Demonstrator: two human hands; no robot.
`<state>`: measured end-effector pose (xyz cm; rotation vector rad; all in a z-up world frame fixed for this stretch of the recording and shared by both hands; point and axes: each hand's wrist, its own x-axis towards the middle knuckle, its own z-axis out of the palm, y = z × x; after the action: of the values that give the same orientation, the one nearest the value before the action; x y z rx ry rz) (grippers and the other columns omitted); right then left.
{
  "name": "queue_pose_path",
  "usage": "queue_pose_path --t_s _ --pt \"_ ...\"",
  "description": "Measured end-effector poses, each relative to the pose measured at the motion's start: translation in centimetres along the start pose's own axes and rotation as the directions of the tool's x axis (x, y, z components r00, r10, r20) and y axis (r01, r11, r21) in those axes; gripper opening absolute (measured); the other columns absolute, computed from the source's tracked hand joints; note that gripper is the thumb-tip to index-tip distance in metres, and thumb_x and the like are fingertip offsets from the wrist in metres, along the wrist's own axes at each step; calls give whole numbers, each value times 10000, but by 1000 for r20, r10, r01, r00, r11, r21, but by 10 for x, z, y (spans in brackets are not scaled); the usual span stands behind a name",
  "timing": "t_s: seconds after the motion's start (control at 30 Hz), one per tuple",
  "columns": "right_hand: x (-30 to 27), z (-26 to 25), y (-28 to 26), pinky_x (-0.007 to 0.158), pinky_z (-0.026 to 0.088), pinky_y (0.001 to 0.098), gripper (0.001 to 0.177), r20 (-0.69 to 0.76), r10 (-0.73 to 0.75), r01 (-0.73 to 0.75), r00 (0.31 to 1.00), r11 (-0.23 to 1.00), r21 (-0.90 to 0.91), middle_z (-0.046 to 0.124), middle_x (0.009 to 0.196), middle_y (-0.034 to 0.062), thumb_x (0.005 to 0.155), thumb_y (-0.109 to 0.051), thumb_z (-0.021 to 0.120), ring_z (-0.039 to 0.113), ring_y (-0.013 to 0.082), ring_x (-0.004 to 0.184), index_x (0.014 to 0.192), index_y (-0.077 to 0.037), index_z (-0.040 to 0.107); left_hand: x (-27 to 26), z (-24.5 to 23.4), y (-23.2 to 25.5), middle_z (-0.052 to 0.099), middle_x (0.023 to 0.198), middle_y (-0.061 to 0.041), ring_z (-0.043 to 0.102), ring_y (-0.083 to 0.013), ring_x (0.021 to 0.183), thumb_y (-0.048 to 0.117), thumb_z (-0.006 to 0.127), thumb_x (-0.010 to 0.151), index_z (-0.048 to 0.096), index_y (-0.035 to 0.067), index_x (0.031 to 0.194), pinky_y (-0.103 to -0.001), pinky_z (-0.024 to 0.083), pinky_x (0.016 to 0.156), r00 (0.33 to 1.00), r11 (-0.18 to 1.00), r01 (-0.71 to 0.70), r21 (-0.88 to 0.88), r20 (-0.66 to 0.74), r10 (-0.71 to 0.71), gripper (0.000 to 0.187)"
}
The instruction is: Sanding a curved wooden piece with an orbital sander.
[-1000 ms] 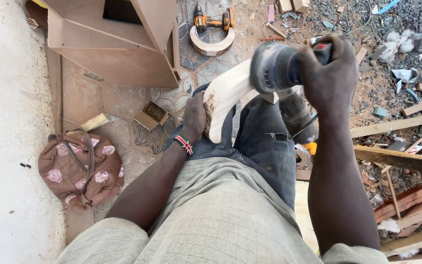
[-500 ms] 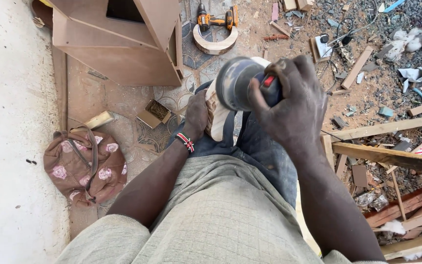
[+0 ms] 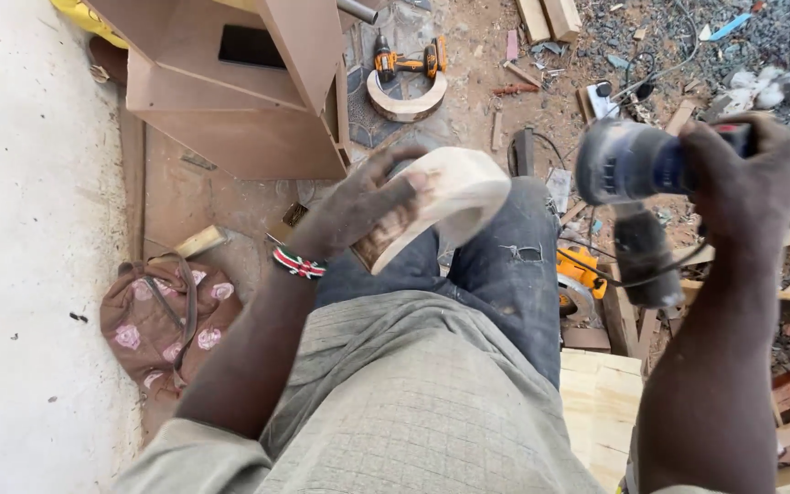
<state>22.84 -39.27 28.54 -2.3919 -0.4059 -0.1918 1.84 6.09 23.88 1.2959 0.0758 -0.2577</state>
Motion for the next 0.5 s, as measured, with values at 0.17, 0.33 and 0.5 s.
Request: queue_pose_path --t_s 0.17,0.33,0.5 --pt "-44 -33 -2 674 711 392 263 -148 -11 1 989 998 -68 800 1140 264 1351 -68 953 797 287 860 1411 138 801 2 34 101 817 1348 -167 814 -201 972 539 806 958 537 65 1711 -312 683 772 943 866 -87 493 322 -88 929" --pt "-82 -66 4 706 720 409 279 -204 61 -71 977 997 -42 788 1159 265 1349 -75 962 795 291 903 1436 124 786 35 81 161 921 1026 -129 891 -224 772 440 838 930 660 33 1660 -303 707 576 709 808 -126 575 622 -333 854" --pt "-111 -88 12 756 680 385 272 -188 25 -18 982 999 37 752 1201 275 1438 -18 938 748 285 933 1445 180 752 97 121 72 807 1056 -98 745 -199 780 614 728 972 835 65 1445 -321 641 618 597 787 7 617 629 -499 732"
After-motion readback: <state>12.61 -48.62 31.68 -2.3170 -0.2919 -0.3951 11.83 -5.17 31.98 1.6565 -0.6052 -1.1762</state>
